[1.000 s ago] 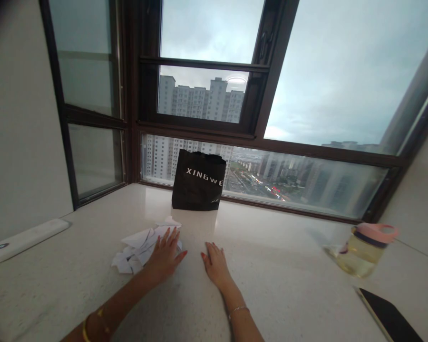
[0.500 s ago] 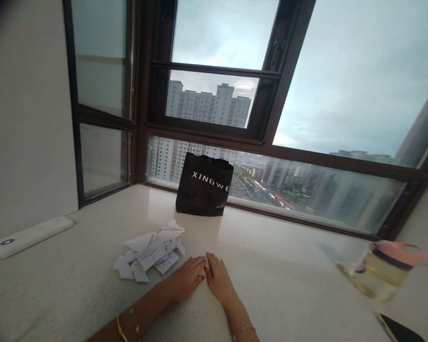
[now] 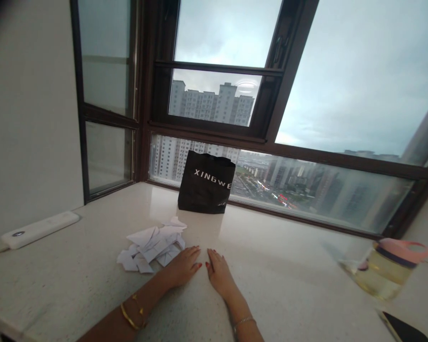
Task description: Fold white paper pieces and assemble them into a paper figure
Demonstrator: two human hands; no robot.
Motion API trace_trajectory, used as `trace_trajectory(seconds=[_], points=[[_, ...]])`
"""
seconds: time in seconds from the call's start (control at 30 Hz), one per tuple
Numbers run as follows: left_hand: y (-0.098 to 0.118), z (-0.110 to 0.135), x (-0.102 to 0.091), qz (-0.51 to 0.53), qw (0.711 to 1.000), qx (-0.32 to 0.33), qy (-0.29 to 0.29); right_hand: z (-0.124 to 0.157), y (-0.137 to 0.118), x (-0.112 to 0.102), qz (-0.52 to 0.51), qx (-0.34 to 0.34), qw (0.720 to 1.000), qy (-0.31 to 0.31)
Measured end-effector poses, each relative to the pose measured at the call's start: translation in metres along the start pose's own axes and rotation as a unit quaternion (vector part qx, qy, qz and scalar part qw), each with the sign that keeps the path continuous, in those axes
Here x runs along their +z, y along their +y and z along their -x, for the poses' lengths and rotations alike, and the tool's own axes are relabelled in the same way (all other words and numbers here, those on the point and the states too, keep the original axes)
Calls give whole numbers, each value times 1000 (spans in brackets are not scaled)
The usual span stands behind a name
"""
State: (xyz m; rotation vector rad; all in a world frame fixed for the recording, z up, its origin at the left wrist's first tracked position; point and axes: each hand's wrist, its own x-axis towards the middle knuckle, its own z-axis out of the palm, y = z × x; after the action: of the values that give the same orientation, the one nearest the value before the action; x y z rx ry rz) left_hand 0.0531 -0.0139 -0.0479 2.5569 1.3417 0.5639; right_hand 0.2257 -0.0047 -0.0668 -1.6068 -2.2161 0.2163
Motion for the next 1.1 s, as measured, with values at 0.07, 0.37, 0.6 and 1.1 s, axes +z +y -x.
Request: trace_trajectory(seconds=[0.07,0.37,0.6,1.1], points=[[0,0,0,-1,1000,-1,-1,0,-1,0,3,0,1000,-3],[1,-2,-1,-1,1000,0,-10,0,-3,1,-13,7,1000,0],[2,0,-3,-7,1000,-2,-8,0,-3,0,-8,11,1000,-1],[1,-1,-1,0,1000,1,-1,0,-2,2,2,-6,1000,17]])
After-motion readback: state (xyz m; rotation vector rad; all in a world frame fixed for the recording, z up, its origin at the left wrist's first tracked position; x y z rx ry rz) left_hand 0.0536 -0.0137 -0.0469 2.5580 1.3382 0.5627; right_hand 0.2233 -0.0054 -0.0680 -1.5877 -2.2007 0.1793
